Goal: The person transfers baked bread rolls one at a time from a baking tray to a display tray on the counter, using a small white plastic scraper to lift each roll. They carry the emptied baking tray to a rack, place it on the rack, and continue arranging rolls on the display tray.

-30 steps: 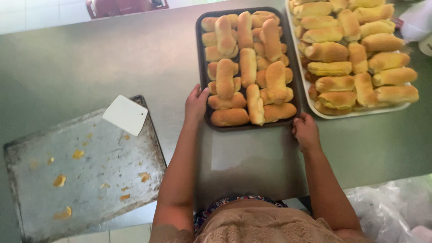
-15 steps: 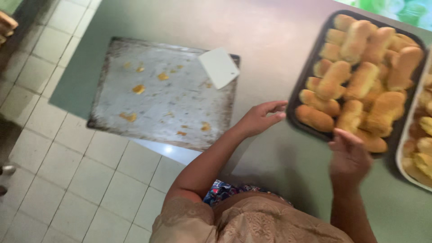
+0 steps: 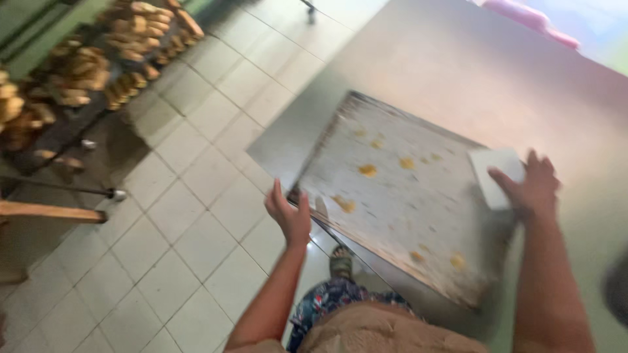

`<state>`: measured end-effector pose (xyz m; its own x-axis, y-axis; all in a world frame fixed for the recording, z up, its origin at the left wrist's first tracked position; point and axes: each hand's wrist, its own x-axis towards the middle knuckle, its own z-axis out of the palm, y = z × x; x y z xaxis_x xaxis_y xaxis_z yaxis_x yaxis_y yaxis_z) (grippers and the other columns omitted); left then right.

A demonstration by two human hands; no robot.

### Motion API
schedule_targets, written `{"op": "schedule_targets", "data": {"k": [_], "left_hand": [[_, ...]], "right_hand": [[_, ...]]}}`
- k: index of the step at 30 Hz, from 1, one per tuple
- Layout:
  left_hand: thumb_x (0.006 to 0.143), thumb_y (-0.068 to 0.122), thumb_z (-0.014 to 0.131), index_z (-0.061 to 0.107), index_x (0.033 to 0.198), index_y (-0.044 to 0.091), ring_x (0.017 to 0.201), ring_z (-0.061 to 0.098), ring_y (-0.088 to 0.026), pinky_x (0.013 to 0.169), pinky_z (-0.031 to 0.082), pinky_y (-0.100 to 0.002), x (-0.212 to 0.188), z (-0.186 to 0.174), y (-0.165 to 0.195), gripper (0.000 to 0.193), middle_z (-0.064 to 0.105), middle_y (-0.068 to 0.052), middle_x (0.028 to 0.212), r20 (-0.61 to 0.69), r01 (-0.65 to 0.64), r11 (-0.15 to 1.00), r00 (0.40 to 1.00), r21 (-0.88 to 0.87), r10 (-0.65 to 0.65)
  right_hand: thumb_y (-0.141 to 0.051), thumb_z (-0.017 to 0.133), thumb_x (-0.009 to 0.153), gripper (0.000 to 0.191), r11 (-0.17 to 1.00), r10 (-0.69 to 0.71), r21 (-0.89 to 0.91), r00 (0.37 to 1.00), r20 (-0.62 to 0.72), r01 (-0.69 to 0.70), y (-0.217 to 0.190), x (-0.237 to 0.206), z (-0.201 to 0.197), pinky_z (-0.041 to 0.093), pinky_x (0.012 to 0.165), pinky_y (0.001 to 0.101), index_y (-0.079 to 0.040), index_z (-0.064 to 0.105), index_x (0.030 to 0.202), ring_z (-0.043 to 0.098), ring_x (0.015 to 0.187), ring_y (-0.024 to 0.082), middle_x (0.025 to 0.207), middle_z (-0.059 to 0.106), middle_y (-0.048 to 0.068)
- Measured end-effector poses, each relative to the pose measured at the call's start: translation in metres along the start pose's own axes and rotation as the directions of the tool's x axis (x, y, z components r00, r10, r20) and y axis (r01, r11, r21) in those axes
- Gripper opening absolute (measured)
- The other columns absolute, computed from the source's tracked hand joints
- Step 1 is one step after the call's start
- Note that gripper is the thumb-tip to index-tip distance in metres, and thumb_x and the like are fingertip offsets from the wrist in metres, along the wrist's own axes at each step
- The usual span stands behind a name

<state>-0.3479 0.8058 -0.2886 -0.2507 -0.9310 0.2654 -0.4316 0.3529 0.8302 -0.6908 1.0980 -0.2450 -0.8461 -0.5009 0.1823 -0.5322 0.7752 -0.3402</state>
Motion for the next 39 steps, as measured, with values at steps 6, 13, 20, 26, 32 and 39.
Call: {"op": "schedule_targets", "data": {"k": [6, 13, 20, 26, 32, 39], "left_hand": [[0.087, 0.025, 0.073, 0.046, 0.146, 0.002, 0.113, 0.055, -0.021, 0.097, 0.047, -0.037, -0.072, 0.003, -0.015, 0.068, 0.056, -0.013, 0.129, 0.281, 0.684, 0.554, 0.714, -0.474, -0.641], [0.099, 0.032, 0.056, 0.051, 0.138, 0.006, 0.109, 0.061, -0.023, 0.095, 0.048, -0.041, -0.137, -0.007, -0.023, 0.047, 0.065, -0.008, 0.123, 0.473, 0.724, 0.221, 0.619, -0.654, -0.628], [0.097, 0.016, 0.059, 0.044, 0.144, 0.017, 0.116, 0.062, -0.022, 0.099, 0.053, -0.038, -0.126, -0.07, -0.055, 0.049, 0.064, -0.01, 0.131, 0.225, 0.496, 0.196, 0.665, -0.846, -0.712], [0.1, 0.011, 0.056, 0.051, 0.139, 0.001, 0.106, 0.067, -0.024, 0.095, 0.055, -0.041, -0.092, -0.178, -0.1, 0.041, 0.069, -0.013, 0.12, 0.026, 0.282, 0.345, 0.806, -0.895, -0.592], [0.099, 0.012, 0.058, 0.05, 0.141, 0.004, 0.11, 0.068, -0.021, 0.094, 0.056, -0.037, -0.075, -0.284, -0.152, 0.043, 0.069, -0.012, 0.123, -0.143, 0.191, 0.422, 0.753, -0.887, -0.642], [0.103, 0.014, 0.059, 0.053, 0.138, -0.002, 0.102, 0.069, -0.02, 0.089, 0.057, -0.038, 0.005, -0.438, -0.207, 0.039, 0.068, -0.014, 0.12, -0.234, 0.021, 0.427, 0.811, -0.904, -0.536]], "right_hand": [[-0.082, 0.073, 0.064, 0.117, 0.949, 0.102, -0.314, 0.944, 0.313, 0.001, -0.016, 0.026, 0.013, 0.036, 0.107, 0.0601, -0.007, 0.054, 0.152, 0.048, 0.139, 0.038, 0.136, 0.062, 0.027], [-0.084, 0.075, 0.065, 0.116, 0.97, 0.11, -0.24, 0.948, 0.298, -0.037, -0.1, 0.015, 0.061, 0.053, 0.08, 0.0624, 0.007, 0.06, 0.135, 0.054, 0.114, 0.053, 0.13, 0.059, 0.031], [-0.079, 0.073, 0.073, 0.105, 0.977, -0.094, -0.116, 0.849, 0.52, 0.179, -0.192, -0.007, 0.09, 0.057, 0.088, 0.0539, 0.01, 0.063, 0.128, 0.067, 0.107, 0.046, 0.113, 0.071, 0.029], [-0.051, 0.065, 0.093, 0.069, 0.933, -0.326, 0.353, 0.562, 0.76, 0.065, -0.262, -0.031, 0.112, 0.058, 0.083, 0.0484, 0.01, 0.069, 0.125, 0.073, 0.095, 0.037, 0.103, 0.076, 0.028], [-0.021, 0.062, 0.094, 0.06, 0.585, -0.476, 0.593, 0.357, 0.804, -0.554, -0.379, -0.054, 0.16, 0.048, 0.097, 0.0411, 0.002, 0.051, 0.148, 0.065, 0.114, 0.023, 0.127, 0.068, 0.013], [-0.017, 0.058, 0.096, 0.058, 0.58, -0.496, 0.561, 0.29, 0.819, -0.591, -0.59, -0.061, 0.259, 0.049, 0.096, 0.0457, 0.001, 0.047, 0.15, 0.064, 0.116, 0.027, 0.13, 0.066, 0.016]]}}
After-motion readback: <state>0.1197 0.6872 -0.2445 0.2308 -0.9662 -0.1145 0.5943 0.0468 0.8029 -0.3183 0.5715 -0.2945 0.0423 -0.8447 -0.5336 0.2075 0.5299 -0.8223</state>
